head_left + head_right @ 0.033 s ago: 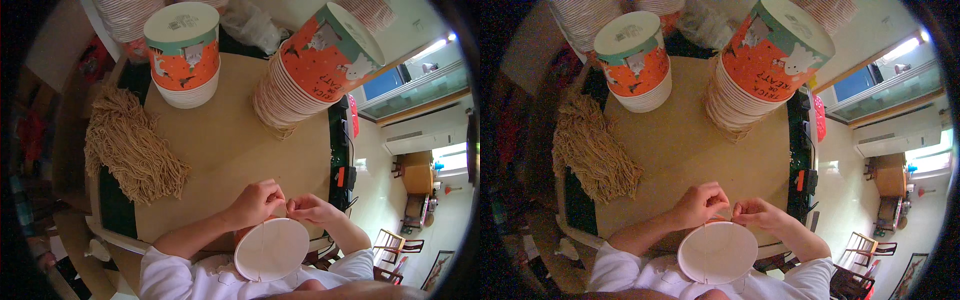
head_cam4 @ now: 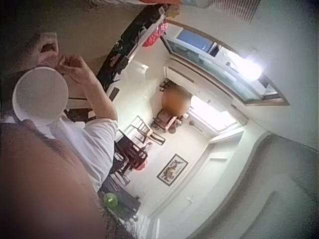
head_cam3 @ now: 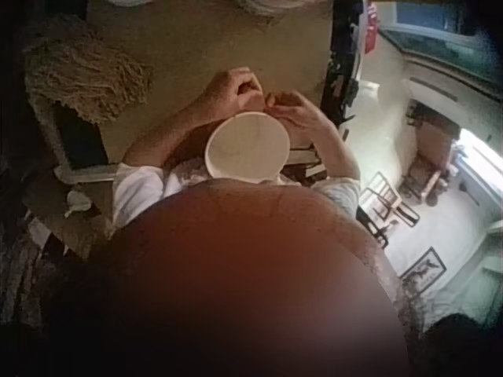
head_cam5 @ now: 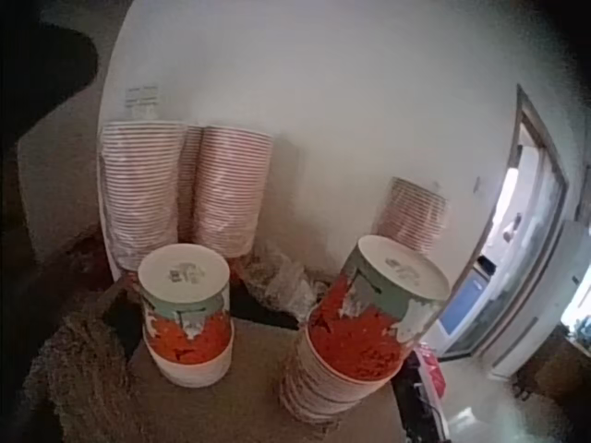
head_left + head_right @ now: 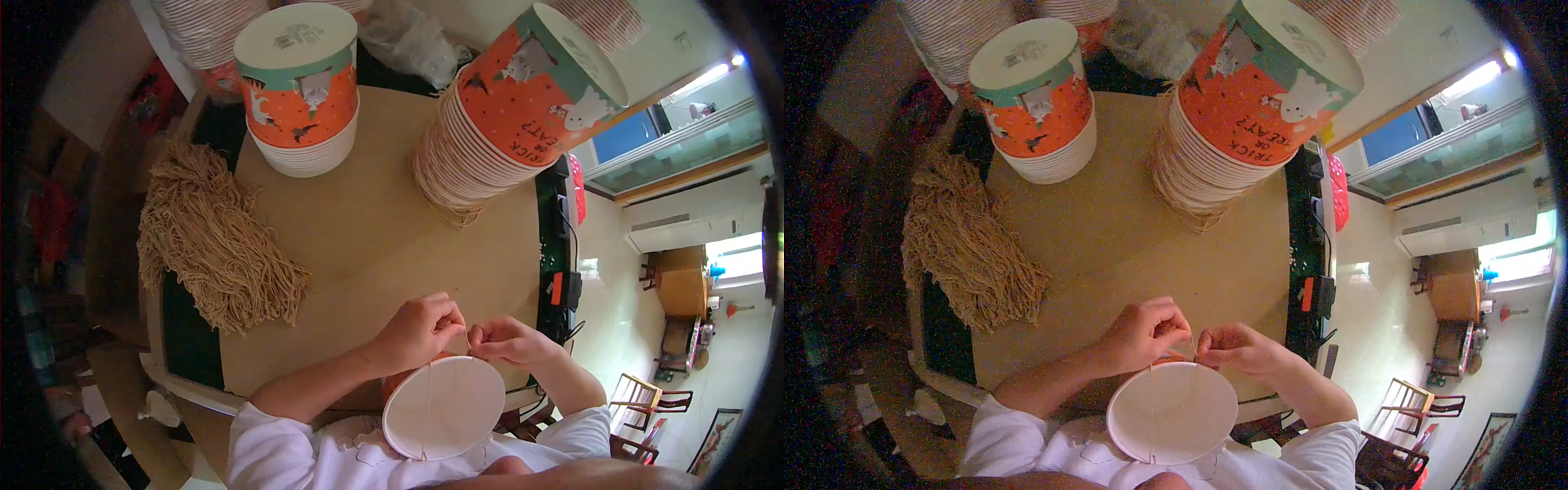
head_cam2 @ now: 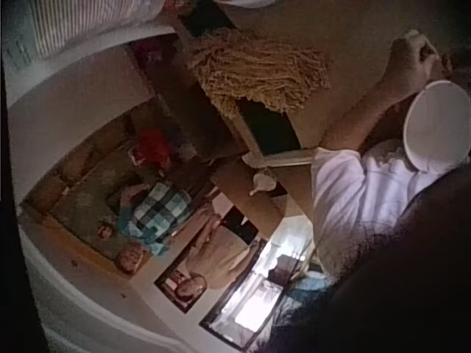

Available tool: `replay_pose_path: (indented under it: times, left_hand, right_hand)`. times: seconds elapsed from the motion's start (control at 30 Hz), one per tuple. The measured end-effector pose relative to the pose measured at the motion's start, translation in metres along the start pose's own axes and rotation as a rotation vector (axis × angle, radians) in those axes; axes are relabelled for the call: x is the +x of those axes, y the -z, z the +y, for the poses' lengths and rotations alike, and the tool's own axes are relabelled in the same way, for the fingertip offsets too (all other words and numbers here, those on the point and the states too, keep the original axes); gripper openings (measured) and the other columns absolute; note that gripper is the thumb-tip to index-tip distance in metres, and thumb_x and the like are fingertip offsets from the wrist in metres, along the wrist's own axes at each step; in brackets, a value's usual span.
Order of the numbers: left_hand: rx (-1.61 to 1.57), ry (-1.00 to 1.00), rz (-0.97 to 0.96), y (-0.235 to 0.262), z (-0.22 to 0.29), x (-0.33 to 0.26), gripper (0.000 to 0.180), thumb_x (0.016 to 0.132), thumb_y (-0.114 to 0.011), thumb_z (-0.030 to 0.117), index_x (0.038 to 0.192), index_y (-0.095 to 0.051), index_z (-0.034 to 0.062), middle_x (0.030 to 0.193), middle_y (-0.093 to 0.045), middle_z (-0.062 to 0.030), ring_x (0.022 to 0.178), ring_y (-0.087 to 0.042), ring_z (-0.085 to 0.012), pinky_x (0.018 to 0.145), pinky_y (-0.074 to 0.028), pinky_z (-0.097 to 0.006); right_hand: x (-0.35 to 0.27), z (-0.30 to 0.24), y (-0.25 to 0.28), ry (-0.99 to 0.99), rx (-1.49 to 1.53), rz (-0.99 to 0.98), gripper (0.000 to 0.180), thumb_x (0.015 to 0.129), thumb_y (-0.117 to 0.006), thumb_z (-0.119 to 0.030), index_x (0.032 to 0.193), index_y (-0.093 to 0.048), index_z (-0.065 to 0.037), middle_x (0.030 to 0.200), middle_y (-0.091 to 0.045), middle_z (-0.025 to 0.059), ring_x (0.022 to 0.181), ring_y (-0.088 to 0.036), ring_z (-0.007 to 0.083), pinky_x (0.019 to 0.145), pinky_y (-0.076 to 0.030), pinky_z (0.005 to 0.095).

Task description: Threading string handles through pre-cut holes in printed paper buckets.

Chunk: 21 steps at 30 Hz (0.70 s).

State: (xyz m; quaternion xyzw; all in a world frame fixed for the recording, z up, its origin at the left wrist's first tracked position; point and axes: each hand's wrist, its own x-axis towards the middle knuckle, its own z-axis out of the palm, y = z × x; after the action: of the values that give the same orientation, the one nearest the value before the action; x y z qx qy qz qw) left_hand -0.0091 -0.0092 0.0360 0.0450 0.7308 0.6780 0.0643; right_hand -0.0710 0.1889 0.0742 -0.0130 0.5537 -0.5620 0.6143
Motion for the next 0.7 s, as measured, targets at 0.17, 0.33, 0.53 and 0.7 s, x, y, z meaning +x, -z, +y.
replay_pose_path:
  times: [0.17,0.33,0.53,0.7]
  left_hand:
    - [0.036,-0.028,0.022,-0.005,-0.004,0.0,0.01,0.077,-0.065,0.006,0.076,-0.058,-0.0005,0.071,-0.054,-0.0084,0.061,-0.055,-0.0158,0.055,-0.045,-0.029]
    - [0.065,-0.042,0.035,-0.008,-0.005,0.0,0.009,0.077,-0.064,0.006,0.076,-0.058,-0.0003,0.073,-0.054,-0.0089,0.061,-0.055,-0.0163,0.055,-0.045,-0.029]
    - [0.081,-0.052,0.008,-0.009,-0.008,0.0,0.009,0.077,-0.064,0.007,0.076,-0.058,-0.0002,0.072,-0.054,-0.0094,0.063,-0.056,-0.0167,0.057,-0.045,-0.029]
    - [0.064,-0.006,-0.022,-0.009,-0.006,0.001,0.009,0.077,-0.064,0.008,0.077,-0.059,-0.0001,0.073,-0.055,-0.0094,0.063,-0.056,-0.0169,0.058,-0.045,-0.029]
  right_hand:
    - [-0.001,-0.002,0.003,0.009,-0.069,-0.01,0.008,0.084,-0.056,-0.005,0.08,-0.058,0.002,0.076,-0.055,0.0003,0.069,-0.051,0.007,0.061,-0.038,0.0199]
    - [0.0,0.002,0.007,0.045,-0.093,-0.034,0.008,0.084,-0.057,-0.005,0.08,-0.058,0.002,0.076,-0.055,0.0006,0.07,-0.051,0.0071,0.062,-0.039,0.02]
    - [-0.003,0.002,-0.001,0.003,-0.071,0.032,0.014,0.087,-0.057,-0.013,0.083,-0.059,0.0,0.08,-0.059,0.002,0.072,-0.053,0.0079,0.065,-0.042,0.0216]
    - [-0.002,0.01,0.002,-0.072,0.052,0.16,0.017,0.089,-0.056,-0.018,0.084,-0.059,-0.001,0.082,-0.061,0.0017,0.074,-0.055,0.0086,0.067,-0.044,0.0228]
